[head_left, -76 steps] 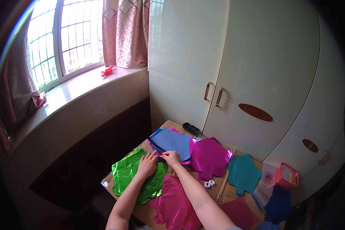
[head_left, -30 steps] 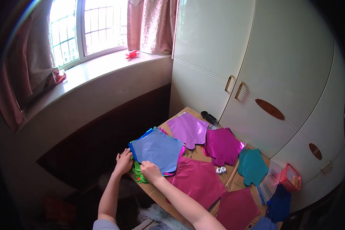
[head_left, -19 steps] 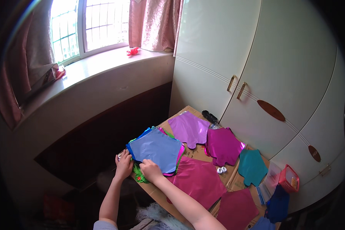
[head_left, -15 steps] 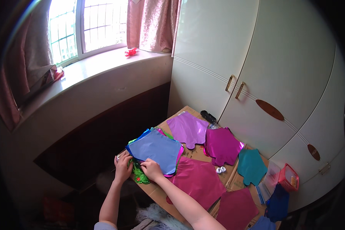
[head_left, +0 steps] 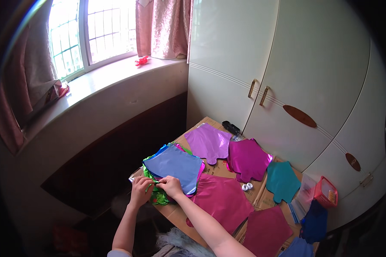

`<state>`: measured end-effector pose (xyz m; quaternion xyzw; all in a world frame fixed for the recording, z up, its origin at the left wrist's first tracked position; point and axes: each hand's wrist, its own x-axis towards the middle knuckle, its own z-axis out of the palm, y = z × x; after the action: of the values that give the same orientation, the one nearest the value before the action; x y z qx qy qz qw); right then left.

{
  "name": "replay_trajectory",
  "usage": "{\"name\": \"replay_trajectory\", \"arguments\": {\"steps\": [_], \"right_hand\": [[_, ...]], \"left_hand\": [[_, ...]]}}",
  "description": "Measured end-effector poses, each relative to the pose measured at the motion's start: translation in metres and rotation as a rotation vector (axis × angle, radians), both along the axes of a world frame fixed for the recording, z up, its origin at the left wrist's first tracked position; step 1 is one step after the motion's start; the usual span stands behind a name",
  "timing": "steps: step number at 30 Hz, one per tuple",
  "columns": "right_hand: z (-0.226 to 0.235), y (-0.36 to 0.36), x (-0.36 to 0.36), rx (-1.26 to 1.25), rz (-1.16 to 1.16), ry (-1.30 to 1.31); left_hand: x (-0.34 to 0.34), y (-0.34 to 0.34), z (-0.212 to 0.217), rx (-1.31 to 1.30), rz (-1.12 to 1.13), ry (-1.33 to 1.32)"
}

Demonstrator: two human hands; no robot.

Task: The recorder is folding star-shaped plastic sheets and placing them into small clear bags with cardboard inserts.

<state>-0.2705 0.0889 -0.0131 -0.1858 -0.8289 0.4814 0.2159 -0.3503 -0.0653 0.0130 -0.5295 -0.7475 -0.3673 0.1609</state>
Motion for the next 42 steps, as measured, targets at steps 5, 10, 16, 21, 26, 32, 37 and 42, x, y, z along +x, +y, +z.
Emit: {"name": "replay_trajectory", "arguments": {"steps": [5, 10, 16, 21, 26, 32, 37, 42], "right_hand": [[0.002, 0.004, 0.001, -0.043, 0.007, -0.023], [0.007, 0.006, 0.003, -0.074, 0.037, -0.035], [0.001, 0.010, 0.001, -0.121, 0.067, -0.036], [0.008, 0.012, 0.004, -0.209, -0.012, 0.058], [0.038, 0.045, 0.017, -0.303, -0.166, 0.289], [0.128, 0.122, 0.107, -0.605, -0.353, 0.593], [0.209, 0.147, 0.244, -0.262, -0.430, 0.864], [0.259, 0.088, 0.364, 0.610, -0.714, 0.550]], "left_hand": [[0.006, -0.001, 0.000, -0.072, 0.047, 0.083], [0.008, -0.005, 0.011, -0.145, 0.105, 0.244], [-0.008, 0.009, 0.009, -0.322, -0.049, 0.276], [-0.009, 0.023, 0.026, -0.640, -0.006, 0.068], [-0.007, 0.029, 0.023, -0.690, -0.042, 0.204], [-0.007, 0.024, 0.027, -0.729, -0.025, 0.130], [-0.009, 0.031, 0.027, -0.751, -0.046, 0.094], [0.023, 0.040, 0.033, -0.521, 0.002, 0.187]]}}
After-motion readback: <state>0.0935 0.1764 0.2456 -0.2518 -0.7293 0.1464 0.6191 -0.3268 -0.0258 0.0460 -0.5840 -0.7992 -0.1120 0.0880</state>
